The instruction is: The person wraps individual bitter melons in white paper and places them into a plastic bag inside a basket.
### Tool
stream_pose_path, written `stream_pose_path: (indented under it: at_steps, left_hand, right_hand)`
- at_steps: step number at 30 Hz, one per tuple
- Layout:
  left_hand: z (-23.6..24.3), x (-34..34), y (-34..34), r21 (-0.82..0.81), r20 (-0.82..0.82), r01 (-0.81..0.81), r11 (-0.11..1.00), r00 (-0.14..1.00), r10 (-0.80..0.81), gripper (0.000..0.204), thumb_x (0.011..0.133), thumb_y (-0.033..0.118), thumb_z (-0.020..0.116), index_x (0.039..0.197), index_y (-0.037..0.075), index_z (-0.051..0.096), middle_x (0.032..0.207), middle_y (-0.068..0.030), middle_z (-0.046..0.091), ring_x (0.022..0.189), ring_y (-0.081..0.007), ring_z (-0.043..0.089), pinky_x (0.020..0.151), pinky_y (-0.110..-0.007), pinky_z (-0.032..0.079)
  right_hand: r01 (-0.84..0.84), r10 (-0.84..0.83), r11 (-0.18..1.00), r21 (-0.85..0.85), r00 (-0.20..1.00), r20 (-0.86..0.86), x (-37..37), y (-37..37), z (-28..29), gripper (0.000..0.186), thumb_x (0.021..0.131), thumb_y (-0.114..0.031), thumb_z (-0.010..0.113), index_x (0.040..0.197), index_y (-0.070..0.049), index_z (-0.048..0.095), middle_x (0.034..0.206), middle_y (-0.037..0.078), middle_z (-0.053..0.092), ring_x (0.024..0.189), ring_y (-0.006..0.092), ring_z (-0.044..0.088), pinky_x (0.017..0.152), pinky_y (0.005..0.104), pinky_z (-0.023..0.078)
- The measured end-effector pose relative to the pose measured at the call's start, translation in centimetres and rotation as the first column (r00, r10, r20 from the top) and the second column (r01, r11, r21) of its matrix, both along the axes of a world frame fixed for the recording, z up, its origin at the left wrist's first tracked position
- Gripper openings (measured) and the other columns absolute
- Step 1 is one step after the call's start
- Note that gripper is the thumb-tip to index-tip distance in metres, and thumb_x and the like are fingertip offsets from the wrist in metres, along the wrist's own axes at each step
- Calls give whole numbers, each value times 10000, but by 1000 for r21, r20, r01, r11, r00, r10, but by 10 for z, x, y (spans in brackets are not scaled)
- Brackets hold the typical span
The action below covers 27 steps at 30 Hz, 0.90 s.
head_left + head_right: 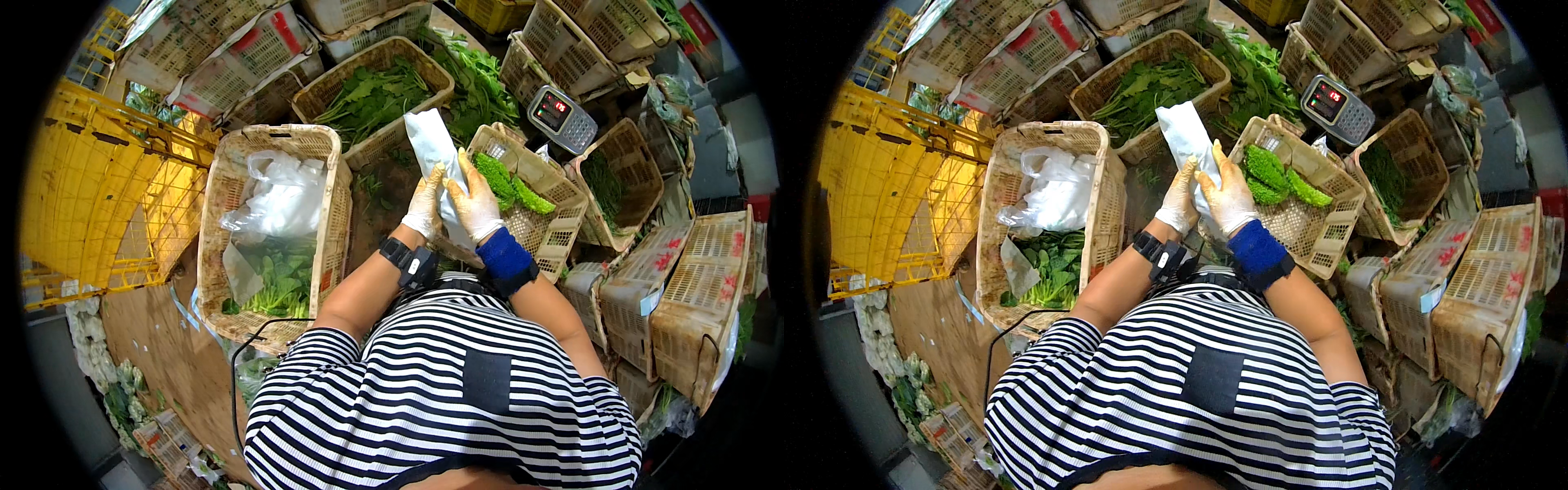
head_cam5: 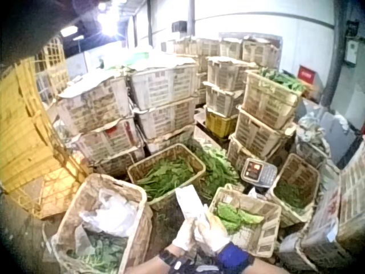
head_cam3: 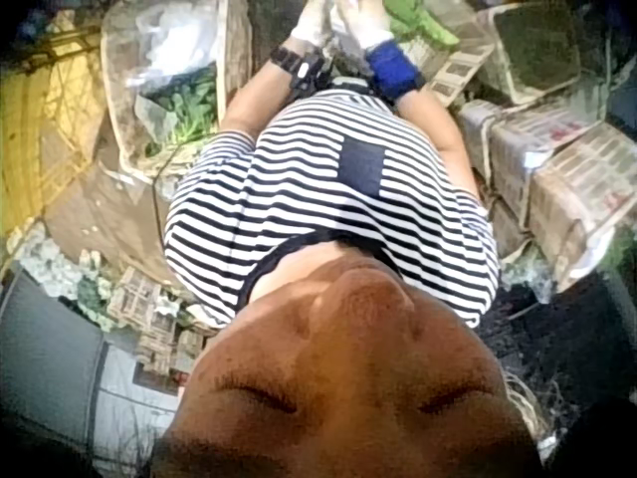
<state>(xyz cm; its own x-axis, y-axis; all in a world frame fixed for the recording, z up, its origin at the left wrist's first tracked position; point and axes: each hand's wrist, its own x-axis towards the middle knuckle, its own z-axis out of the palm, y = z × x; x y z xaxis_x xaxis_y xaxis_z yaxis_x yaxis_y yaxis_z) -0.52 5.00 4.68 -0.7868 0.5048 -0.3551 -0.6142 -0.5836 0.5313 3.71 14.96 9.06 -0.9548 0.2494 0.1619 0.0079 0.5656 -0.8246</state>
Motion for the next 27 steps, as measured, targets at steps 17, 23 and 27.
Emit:
stream_pose_path:
  at_steps: [17, 23, 27]
  left_hand:
    - [8, -6, -4, 216, 154, -89, 972, 987, 56, 626, 801, 496, 593, 1240, 78, 437, 1088, -113, 563, 994, -258, 551, 873, -412, 463]
    - [54, -1, -8, 192, -55, -20, 981, 998, 31, 715, 805, 604, 500, 1291, 91, 389, 1201, -74, 517, 1071, -217, 513, 935, -388, 413]
    - [43, 0, -22, 303, -51, 165, 939, 986, -157, 795, 758, 610, 564, 1300, 61, 373, 1222, -94, 502, 1086, -236, 506, 960, -381, 397]
  right_hand:
    - [-73, 99, 983, -171, 984, 148, -12, 1, 11, 612, 771, -323, 658, 1269, -41, 444, 1102, 215, 523, 1050, 322, 514, 882, 361, 426]
    - [-83, 32, 794, -603, 995, -94, -12, -9, 10, 613, 836, -309, 629, 1274, 10, 342, 1071, 124, 550, 972, 200, 539, 866, 301, 428]
    - [-132, 210, 560, -818, 978, -14, -15, 1, -3, 416, 865, -339, 587, 1110, -8, 526, 1024, 76, 567, 915, 144, 537, 813, 266, 432]
